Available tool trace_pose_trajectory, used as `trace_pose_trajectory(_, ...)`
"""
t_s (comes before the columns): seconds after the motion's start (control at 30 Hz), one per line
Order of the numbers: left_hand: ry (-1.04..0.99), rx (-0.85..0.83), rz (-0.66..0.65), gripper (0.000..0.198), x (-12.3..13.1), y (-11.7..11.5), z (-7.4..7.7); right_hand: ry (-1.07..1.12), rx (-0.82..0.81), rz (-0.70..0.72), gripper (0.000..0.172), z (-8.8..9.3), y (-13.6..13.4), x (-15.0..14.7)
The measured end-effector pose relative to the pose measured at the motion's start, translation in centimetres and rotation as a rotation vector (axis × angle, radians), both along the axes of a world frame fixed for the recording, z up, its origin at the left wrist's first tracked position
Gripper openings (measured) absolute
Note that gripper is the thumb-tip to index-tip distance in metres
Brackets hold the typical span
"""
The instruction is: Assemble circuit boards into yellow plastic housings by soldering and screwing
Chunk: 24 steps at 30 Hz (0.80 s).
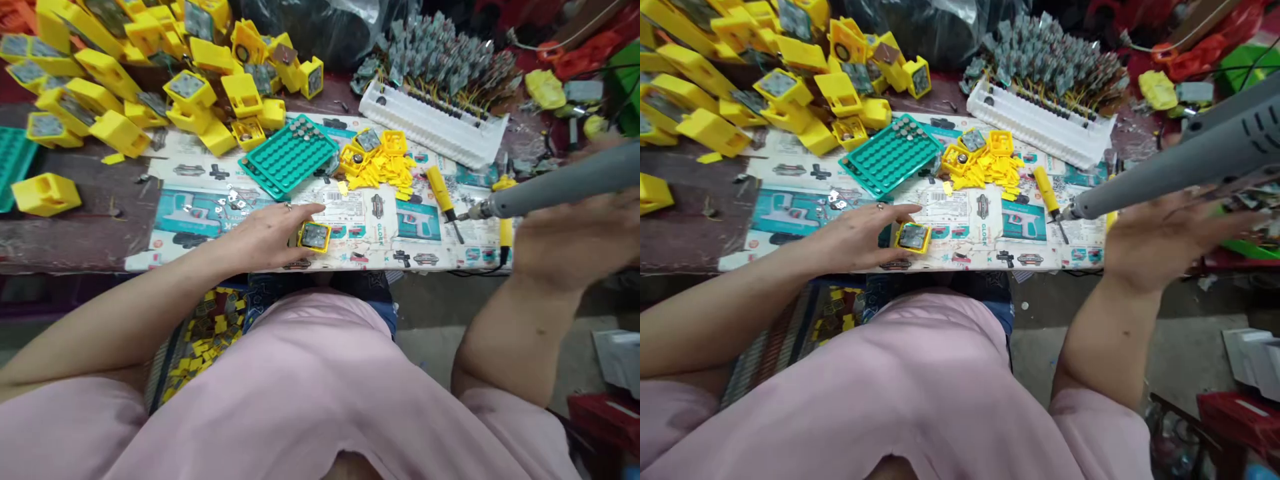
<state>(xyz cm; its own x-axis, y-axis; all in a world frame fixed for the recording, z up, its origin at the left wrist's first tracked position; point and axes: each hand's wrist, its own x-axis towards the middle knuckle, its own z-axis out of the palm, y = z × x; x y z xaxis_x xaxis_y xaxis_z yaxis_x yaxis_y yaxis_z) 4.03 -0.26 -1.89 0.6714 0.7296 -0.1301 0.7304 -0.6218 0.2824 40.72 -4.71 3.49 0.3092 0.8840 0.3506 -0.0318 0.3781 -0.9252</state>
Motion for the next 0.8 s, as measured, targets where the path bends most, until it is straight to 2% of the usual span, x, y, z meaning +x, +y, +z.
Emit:
trace_pose_trajectory(0.1, 0.025, 0.19, 0.107, 0.059, 1.6, -0.3, -0.3, -0.08, 0.037, 0.082, 0.045, -1.2, 0.7, 0.0)
trace_pose_trajectory(0.2, 0.057, 0.339, 0.149, 0.059, 2.1, -0.9, -0.2, -0.237, 0.116, 0.016, 0.045, -2.2, -1.0, -0.2)
trace_pose_trajectory(0.23, 0.069, 0.339, 0.139, 0.061, 2.0, -1.2, 0.1, -0.288, 0.134, -0.012, 0.046, -2.3, -1.7, -0.3)
trace_pose_trajectory(0.3, 0.082, 0.276, 0.076, 0.065, 1.6, -1.5, 0.6, -0.363, 0.172, 0.019, 0.059, -2.0, -3.1, -0.6)
trace_pose_trajectory(0.37, 0.057, 0.208, 0.007, 0.065, 1.2, -1.4, 1.2, -0.357, 0.203, 0.137, 0.075, -1.4, -3.7, -1.4)
trace_pose_trajectory(0.43, -0.007, 0.181, -0.055, 0.064, 0.8, -0.9, 1.3, -0.284, 0.238, 0.267, 0.08, -0.8, -3.4, -2.8)
trace_pose_trajectory(0.53, -0.116, 0.141, -0.111, 0.074, 1.0, -0.2, 0.3, -0.194, 0.292, 0.503, 0.072, -0.6, -1.4, -4.9)
trace_pose_trajectory(0.63, -0.189, 0.084, 0.009, 0.072, 1.7, -0.9, -1.6, -0.133, 0.254, 0.765, 0.061, -1.4, 1.3, -6.7)
trace_pose_trajectory(0.7, -0.273, 0.091, 0.077, 0.069, 2.3, -1.7, -2.8, -0.094, 0.173, 0.801, 0.06, -1.9, 2.6, -7.8)
trace_pose_trajectory(0.8, -0.428, 0.128, 0.056, 0.074, 3.0, -2.9, -4.3, -0.084, 0.102, 0.678, 0.068, -1.7, 3.1, -9.8)
